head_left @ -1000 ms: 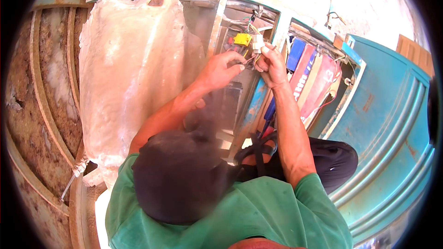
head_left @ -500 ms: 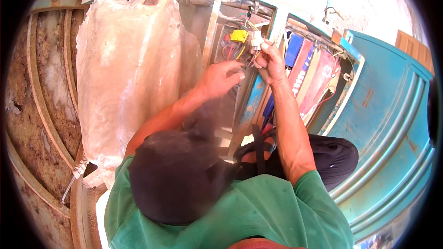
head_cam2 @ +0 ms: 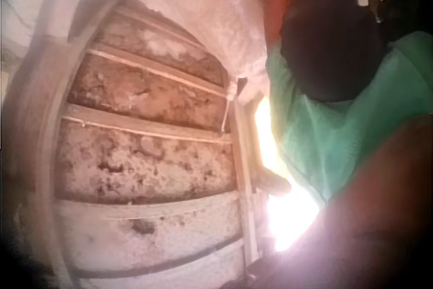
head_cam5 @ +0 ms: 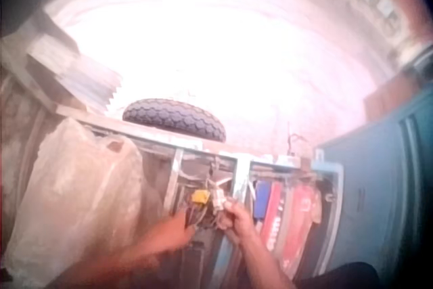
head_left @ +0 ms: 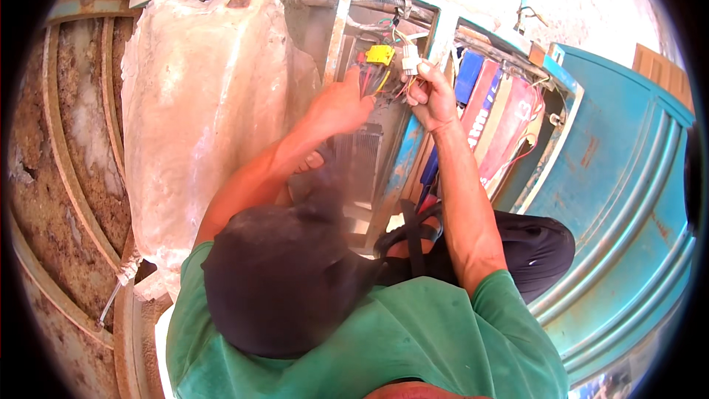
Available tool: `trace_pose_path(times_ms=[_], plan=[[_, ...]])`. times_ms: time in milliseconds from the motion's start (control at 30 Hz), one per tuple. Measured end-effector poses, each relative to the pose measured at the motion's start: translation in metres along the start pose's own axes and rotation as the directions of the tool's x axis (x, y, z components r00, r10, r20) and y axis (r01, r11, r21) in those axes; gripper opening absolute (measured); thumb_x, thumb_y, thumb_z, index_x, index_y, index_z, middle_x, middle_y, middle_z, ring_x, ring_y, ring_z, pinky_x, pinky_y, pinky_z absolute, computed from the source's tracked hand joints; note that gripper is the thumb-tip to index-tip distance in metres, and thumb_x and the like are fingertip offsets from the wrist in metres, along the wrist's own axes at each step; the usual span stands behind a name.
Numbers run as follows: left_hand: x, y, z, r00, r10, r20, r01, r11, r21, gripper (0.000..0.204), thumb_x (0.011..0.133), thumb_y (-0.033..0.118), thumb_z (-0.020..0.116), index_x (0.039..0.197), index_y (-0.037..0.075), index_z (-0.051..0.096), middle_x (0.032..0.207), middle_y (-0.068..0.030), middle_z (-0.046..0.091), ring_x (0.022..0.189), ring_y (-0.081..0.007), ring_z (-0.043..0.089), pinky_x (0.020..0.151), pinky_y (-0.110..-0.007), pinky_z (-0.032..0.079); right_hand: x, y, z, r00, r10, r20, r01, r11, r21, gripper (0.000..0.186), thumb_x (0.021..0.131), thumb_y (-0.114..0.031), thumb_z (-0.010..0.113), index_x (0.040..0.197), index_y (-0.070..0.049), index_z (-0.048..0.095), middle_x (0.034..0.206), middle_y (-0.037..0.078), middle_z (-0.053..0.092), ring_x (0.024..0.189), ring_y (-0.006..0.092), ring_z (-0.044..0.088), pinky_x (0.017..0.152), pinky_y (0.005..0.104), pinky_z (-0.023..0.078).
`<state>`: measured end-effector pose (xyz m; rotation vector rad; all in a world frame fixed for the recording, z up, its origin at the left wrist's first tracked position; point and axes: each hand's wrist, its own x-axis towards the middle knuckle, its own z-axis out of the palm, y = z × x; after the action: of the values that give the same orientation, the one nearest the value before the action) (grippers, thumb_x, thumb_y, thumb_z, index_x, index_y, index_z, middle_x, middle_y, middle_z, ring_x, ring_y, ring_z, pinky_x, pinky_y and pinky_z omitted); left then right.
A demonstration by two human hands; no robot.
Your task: The person works on the wiring and electrical components of a vehicle, handling wires and connectors by hand inside an open compartment.
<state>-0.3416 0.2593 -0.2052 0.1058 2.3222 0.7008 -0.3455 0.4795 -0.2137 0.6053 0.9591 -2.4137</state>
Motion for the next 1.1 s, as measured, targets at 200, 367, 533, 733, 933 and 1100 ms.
trace_pose_path(times_ms=[200,367,533,733,933,1100], plan=[[0.022,0.009,-0.012,0.926,-0.155,0.344,0.25,0.935,-0.25,0.069,0.099,0.031,0.061,0.152,-0.004,0.032,0.082,-0.0166,0.075,0.063,-0.0248,0.074,0.058,-0.038,0.058,-0.001,0.0,0.001,1.0,-0.008,-0.01,0.008,1.0,-0.003,0.018,0.099,-0.019,0.058,0.107,-0.003,0.06,0.087,0.007,0.066,0.05,0.0051,0.04,0.048,0.023,0.033],[-0.002,0.024,-0.021,0.929,-0.119,0.35,0.275,0.854,-0.442,0.056,0.1,0.029,0.061,0.141,-0.003,0.04,0.077,-0.0138,0.073,0.061,-0.0226,0.072,0.053,-0.036,0.055,0.0,0.0,-0.004,1.0,-0.021,-0.005,0.021,1.0,-0.004,0.019,0.099,-0.02,0.058,0.108,-0.003,0.06,0.086,0.006,0.066,0.05,0.0049,0.04,0.047,0.0229,0.032],[-0.002,-0.004,0.001,0.961,-0.142,0.235,0.211,0.93,-0.302,0.048,0.095,0.033,0.065,0.128,-0.001,0.054,0.094,-0.0207,0.073,0.084,-0.0349,0.073,0.078,-0.046,0.056,0.001,0.002,0.0,1.0,-0.013,0.007,0.013,1.0,-0.001,0.02,0.099,-0.02,0.058,0.108,-0.003,0.06,0.086,0.006,0.066,0.05,0.0047,0.041,0.047,0.0228,0.033],[-0.014,0.002,-0.011,0.988,-0.065,0.144,0.077,0.994,-0.078,0.045,0.097,0.033,0.063,0.128,0.003,0.055,0.089,-0.0223,0.073,0.081,-0.0396,0.073,0.075,-0.052,0.056,0.0,0.0,-0.003,1.0,-0.019,0.004,0.019,1.0,-0.013,0.019,0.1,-0.019,0.057,0.109,-0.003,0.061,0.086,0.006,0.066,0.05,0.0044,0.041,0.048,0.0229,0.034],[-0.021,-0.003,0.001,0.997,-0.07,0.024,0.072,0.992,-0.107,0.043,0.097,0.031,0.066,0.13,0.006,0.057,0.084,-0.0231,0.071,0.082,-0.0429,0.071,0.075,-0.053,0.055,0.0,0.001,0.002,1.0,-0.017,0.017,0.017,1.0,-0.016,0.02,0.099,-0.019,0.058,0.109,-0.002,0.061,0.085,0.005,0.065,0.05,0.0047,0.041,0.048,0.0232,0.034],[-0.034,0.02,-0.009,0.919,-0.14,0.37,0.321,0.81,-0.491,0.064,0.099,0.029,0.068,0.152,0.004,0.041,0.076,-0.0145,0.07,0.064,-0.0254,0.07,0.059,-0.04,0.055,0.002,0.0,-0.006,0.999,-0.023,0.027,0.025,0.998,-0.05,0.021,0.098,-0.02,0.06,0.108,-0.001,0.062,0.085,0.006,0.065,0.05,0.0053,0.041,0.048,0.0237,0.034]])
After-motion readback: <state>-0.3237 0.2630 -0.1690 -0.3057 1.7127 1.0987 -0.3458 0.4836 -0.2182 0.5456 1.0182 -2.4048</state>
